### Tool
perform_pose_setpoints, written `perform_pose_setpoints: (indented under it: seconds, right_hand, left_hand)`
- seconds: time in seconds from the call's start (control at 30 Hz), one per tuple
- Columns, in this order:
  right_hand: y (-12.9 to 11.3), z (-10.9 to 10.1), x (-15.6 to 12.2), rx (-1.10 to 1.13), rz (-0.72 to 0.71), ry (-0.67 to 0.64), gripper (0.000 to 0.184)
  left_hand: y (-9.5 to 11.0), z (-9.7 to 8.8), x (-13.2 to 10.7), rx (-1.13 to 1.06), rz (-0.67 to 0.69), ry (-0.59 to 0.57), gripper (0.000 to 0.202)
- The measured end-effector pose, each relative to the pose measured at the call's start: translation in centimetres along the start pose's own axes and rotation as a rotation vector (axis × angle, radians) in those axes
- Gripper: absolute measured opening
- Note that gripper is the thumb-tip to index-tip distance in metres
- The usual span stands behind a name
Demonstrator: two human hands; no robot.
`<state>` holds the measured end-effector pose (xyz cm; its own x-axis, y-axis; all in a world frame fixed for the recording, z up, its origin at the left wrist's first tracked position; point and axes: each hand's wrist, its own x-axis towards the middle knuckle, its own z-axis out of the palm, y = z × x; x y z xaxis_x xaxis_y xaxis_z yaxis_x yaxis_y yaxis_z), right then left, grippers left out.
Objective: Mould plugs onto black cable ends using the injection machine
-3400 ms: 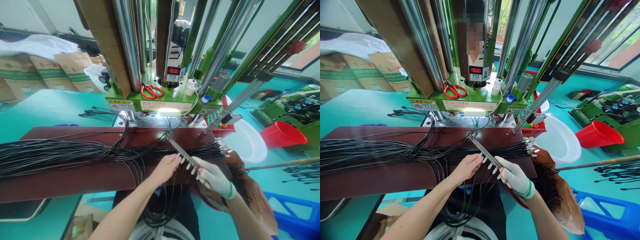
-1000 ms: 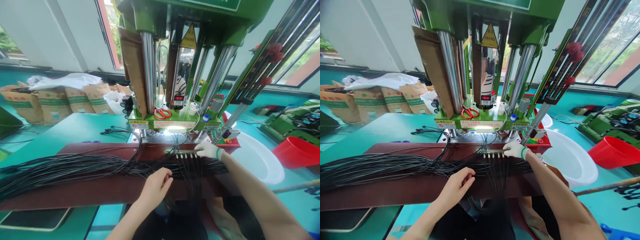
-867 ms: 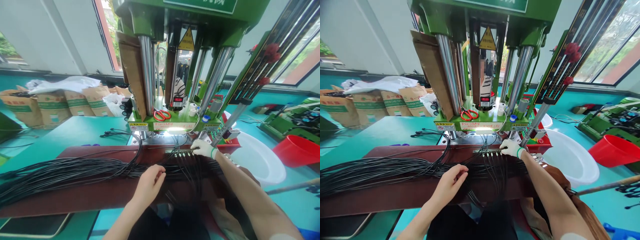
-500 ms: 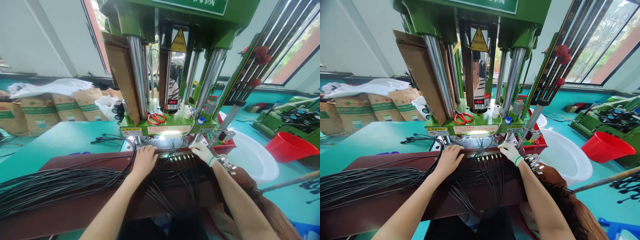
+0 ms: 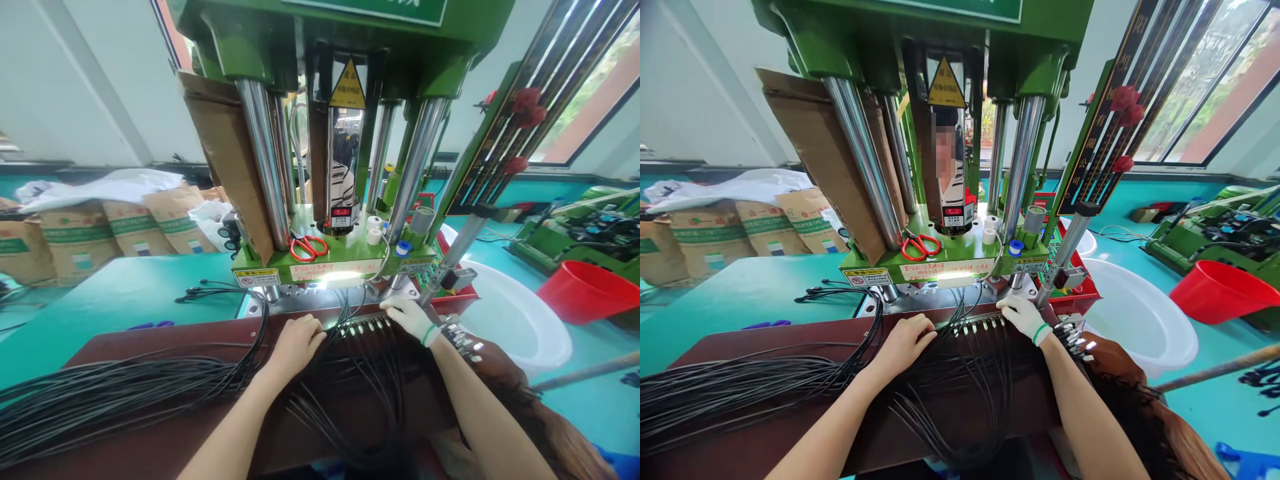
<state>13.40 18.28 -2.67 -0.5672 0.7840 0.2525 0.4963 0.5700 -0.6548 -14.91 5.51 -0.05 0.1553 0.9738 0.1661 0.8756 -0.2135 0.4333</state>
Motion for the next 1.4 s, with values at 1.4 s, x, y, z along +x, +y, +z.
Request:
perform_pose_setpoints:
  seconds: [1.4]
  right_hand:
    - [1.3,0.3,-0.6,0.052,0.187,0.174,0.024]
  left_hand:
    - [-1.6,-0.1,0.8,-0.574,-0.258,0.018,0.024]
